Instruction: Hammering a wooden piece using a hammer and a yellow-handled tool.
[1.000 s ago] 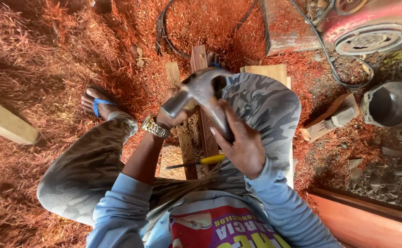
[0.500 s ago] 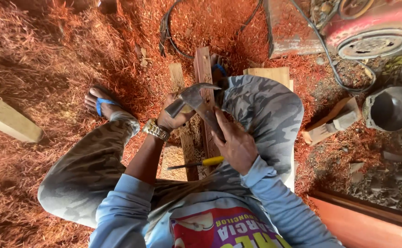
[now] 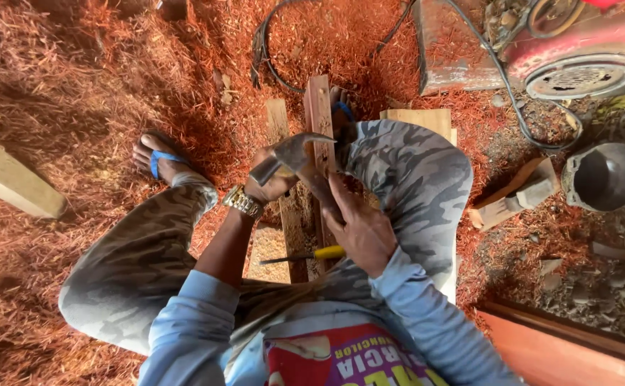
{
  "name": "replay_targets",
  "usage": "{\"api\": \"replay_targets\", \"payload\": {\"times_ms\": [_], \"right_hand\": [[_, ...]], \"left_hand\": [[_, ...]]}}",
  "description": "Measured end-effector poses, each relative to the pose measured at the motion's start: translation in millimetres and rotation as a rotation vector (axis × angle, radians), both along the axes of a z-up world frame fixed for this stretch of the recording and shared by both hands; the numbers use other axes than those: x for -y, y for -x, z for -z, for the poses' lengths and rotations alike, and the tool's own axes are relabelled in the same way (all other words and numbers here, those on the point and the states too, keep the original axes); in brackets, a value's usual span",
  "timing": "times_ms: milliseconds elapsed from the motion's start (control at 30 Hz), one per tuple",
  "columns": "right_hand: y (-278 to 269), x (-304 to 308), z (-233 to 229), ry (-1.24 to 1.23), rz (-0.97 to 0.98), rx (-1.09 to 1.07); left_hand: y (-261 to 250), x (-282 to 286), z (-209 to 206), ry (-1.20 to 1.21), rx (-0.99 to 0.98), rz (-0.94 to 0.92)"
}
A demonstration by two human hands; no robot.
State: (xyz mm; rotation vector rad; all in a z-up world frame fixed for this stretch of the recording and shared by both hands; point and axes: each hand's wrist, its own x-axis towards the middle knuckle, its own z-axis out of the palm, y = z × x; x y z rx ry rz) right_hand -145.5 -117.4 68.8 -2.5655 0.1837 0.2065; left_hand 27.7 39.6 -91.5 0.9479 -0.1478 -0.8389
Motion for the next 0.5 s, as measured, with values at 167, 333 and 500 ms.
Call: {"api": "replay_targets", "payload": {"times_ms": [167,333,500], "right_hand": [[-9,-2,-55,-0.061,-0.134,0.449],[-9,-1,-20,-0.162,-0.031,0.586],[-24,3,-20,0.078,-0.032,-0.258]], "left_hand": [[14,2,1,0.046,-0.443,-0.039],[11,-2,-8,0.115,-0.850,-0.119],[-12,-11,94,0.744,-0.228,0.195]]}}
